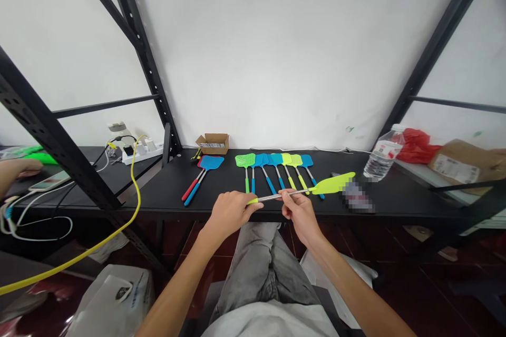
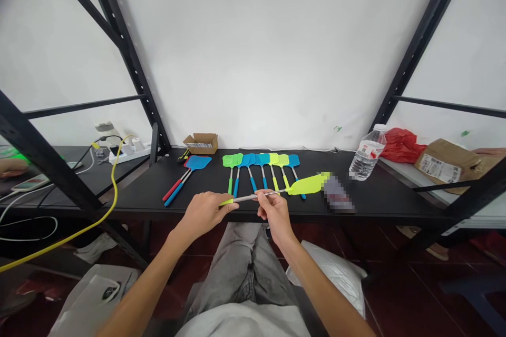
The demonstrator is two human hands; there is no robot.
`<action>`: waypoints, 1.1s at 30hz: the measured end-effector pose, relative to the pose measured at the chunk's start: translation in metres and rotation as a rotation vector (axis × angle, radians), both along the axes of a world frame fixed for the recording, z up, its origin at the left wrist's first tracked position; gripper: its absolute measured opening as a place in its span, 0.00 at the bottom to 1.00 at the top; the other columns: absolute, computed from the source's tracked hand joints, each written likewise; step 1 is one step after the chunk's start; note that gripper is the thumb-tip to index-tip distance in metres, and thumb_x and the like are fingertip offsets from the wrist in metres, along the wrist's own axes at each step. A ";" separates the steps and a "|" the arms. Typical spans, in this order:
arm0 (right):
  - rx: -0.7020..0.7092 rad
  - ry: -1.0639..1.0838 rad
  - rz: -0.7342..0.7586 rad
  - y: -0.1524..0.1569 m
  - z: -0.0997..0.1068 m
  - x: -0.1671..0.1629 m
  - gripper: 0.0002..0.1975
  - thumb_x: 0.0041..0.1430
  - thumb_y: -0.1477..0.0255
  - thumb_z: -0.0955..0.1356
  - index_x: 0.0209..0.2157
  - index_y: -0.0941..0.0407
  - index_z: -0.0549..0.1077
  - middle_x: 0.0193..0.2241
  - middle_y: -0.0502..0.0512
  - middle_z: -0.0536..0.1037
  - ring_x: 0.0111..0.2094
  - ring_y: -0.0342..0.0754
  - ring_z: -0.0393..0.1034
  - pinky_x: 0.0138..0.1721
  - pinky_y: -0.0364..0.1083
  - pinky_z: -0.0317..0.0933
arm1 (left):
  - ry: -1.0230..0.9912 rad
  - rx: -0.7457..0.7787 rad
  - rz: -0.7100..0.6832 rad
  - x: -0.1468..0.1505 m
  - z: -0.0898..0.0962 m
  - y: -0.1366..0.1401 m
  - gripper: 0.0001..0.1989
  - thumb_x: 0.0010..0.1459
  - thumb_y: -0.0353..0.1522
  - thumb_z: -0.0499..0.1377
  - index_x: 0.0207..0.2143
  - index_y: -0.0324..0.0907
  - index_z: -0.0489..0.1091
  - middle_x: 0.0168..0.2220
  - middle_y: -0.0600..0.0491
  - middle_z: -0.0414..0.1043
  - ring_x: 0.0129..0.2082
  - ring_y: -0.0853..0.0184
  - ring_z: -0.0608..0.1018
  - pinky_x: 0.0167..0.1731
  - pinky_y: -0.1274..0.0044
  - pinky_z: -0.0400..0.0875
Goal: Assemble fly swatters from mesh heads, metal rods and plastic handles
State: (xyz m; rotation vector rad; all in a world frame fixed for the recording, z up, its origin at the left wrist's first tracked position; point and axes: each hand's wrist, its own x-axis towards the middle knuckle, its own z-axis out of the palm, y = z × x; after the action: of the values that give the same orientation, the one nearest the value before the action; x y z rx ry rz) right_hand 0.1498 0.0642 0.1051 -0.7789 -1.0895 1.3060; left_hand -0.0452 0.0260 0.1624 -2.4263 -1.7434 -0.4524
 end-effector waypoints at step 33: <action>0.050 -0.010 -0.124 0.031 0.033 0.074 0.21 0.48 0.56 0.74 0.40 0.54 0.78 0.32 0.55 0.81 0.34 0.53 0.75 0.31 0.48 0.68 | -0.134 -0.025 -0.084 -0.043 0.024 -0.008 0.21 0.65 0.47 0.47 0.42 0.49 0.76 0.26 0.52 0.75 0.29 0.66 0.74 0.29 0.79 0.56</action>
State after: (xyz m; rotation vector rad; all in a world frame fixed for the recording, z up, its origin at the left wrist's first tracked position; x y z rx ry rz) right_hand 0.2241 0.0953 0.1378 -0.8033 -1.0611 1.1678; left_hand -0.0884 0.0177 0.1868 -2.5483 -1.7110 -0.6195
